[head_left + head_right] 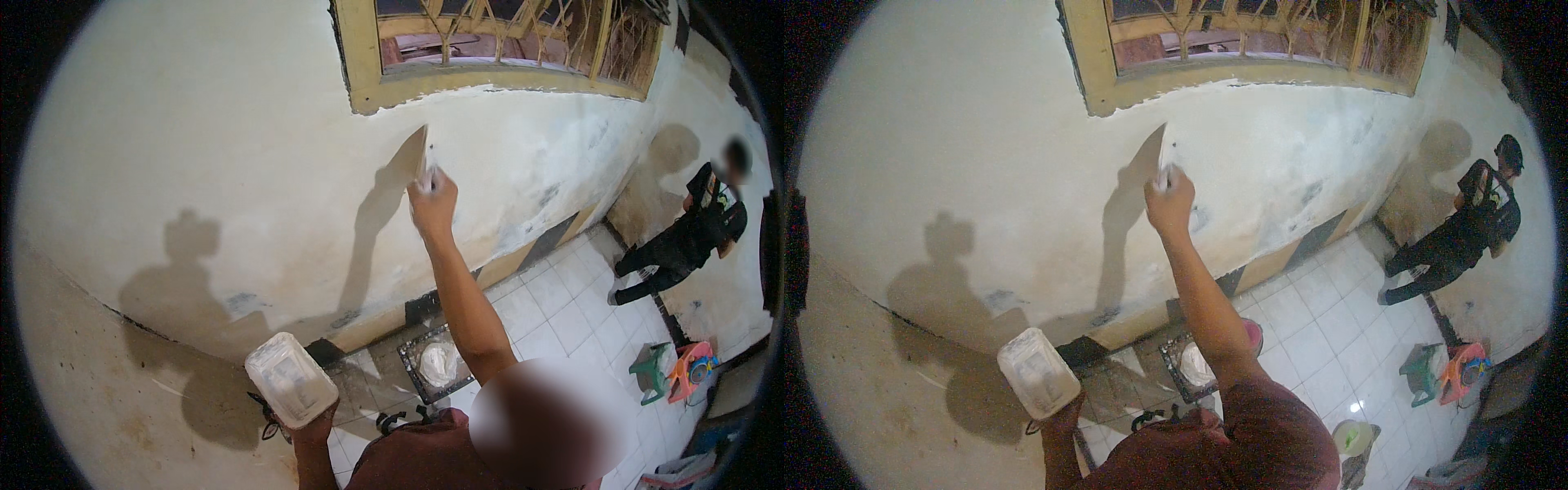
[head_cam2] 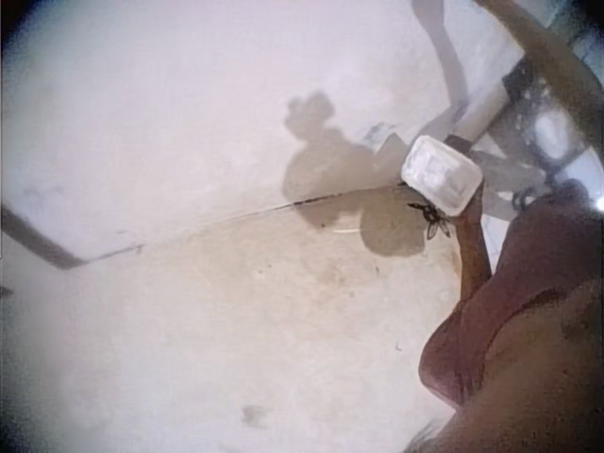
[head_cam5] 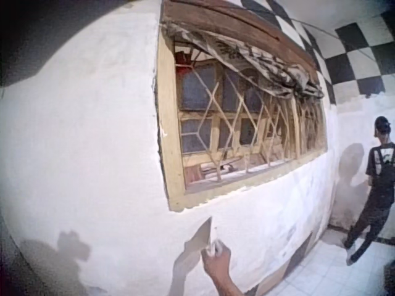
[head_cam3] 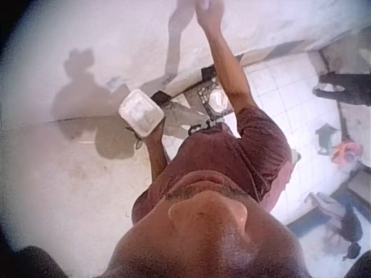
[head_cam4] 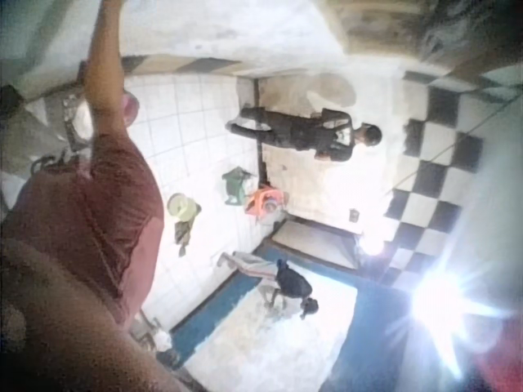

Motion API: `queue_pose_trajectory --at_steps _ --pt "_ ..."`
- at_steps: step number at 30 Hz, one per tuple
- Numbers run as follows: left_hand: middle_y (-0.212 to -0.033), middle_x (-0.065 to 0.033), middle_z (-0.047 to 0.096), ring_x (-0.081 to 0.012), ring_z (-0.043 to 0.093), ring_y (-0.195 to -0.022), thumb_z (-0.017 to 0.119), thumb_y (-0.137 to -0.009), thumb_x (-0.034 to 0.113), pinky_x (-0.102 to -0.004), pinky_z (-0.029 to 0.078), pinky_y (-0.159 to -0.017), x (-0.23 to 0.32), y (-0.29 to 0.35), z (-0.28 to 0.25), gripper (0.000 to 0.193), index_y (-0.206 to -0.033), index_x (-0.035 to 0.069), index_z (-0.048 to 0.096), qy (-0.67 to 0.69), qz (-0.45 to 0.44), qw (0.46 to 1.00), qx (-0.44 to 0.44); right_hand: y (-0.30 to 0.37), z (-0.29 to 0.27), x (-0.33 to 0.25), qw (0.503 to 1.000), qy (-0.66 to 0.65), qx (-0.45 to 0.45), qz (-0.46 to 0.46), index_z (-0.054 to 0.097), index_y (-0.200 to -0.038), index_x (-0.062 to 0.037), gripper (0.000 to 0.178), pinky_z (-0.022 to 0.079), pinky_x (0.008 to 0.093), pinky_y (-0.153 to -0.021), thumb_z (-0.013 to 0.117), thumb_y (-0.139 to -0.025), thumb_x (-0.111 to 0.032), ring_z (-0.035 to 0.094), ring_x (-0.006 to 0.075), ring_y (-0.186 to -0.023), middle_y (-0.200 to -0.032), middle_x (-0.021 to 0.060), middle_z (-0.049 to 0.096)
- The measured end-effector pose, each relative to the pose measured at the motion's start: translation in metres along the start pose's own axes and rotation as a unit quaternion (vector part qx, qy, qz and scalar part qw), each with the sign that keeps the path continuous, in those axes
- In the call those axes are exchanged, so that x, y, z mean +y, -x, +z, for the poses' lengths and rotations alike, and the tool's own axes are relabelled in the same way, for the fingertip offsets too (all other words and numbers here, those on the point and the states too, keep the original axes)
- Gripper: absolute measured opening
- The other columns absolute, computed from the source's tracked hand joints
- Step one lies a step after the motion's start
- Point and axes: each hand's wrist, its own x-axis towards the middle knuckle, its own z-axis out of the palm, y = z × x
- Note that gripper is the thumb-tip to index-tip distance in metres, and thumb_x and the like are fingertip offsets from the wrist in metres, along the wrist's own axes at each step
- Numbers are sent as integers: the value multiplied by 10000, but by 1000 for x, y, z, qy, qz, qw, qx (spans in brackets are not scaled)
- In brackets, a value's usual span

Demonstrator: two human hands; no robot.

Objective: The person applies a patching compound to a wall using a scraper. They dip the scraper into a container of compound and spread it over various spots on the wall, smoothing it out with repeated strokes.

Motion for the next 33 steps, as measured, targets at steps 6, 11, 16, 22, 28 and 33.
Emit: queue_pose_trajectory --at_steps 6,11,16,22,28,33 --pt "-1345 -83 457 -355 447 -1211 407 -828 628 -640 379 -900 -12 7 15 674 -1366 223 381 -349 81 933 -31 16 -29 22 976 133 67 -160 459 -640 -15 135 390 410 -542 575 -699 -50 488 329 -589 -675 143 497" --pt "-1348 -77 454 -354 445 -1216 447 -801 641 -639 397 -883 -20 9 13 713 -1374 226 366 -356 94 929 -16 -2 -12 75 929 256 -137 -228 594 -758 -40 33 457 451 -689 593 -733 -62 562 368 -804 -786 149 573" --pt "-1370 -72 430 -347 427 -1239 530 -743 654 -633 403 -887 -30 3 26 788 -1386 236 347 -240 30 966 -90 71 -48 76 942 209 -192 -179 616 -824 -36 96 473 418 -687 573 -738 -42 564 349 -789 -831 169 565" --pt "-1358 -63 448 -345 432 -1235 534 -737 657 -639 395 -893 -43 6 33 795 -1387 239 347 -698 202 679 -103 18 -65 91 992 -9 29 125 595 -886 33 166 436 332 -554 585 -732 -28 515 193 -561 -631 67 513" --pt "-1329 -73 473 -344 453 -1210 464 -799 632 -630 406 -879 -43 10 27 693 -1355 223 396 -649 206 727 -87 -51 -36 48 931 -262 131 219 548 -756 0 39 407 291 -531 577 -753 -26 485 117 -571 -629 7 501" --pt "-1325 -79 473 -347 458 -1202 458 -823 614 -618 416 -874 -30 13 14 670 -1353 208 396 -625 212 748 -71 -20 -14 11 980 133 -36 -145 528 -729 3 54 409 324 -517 565 -693 19 486 262 -546 -657 121 526"
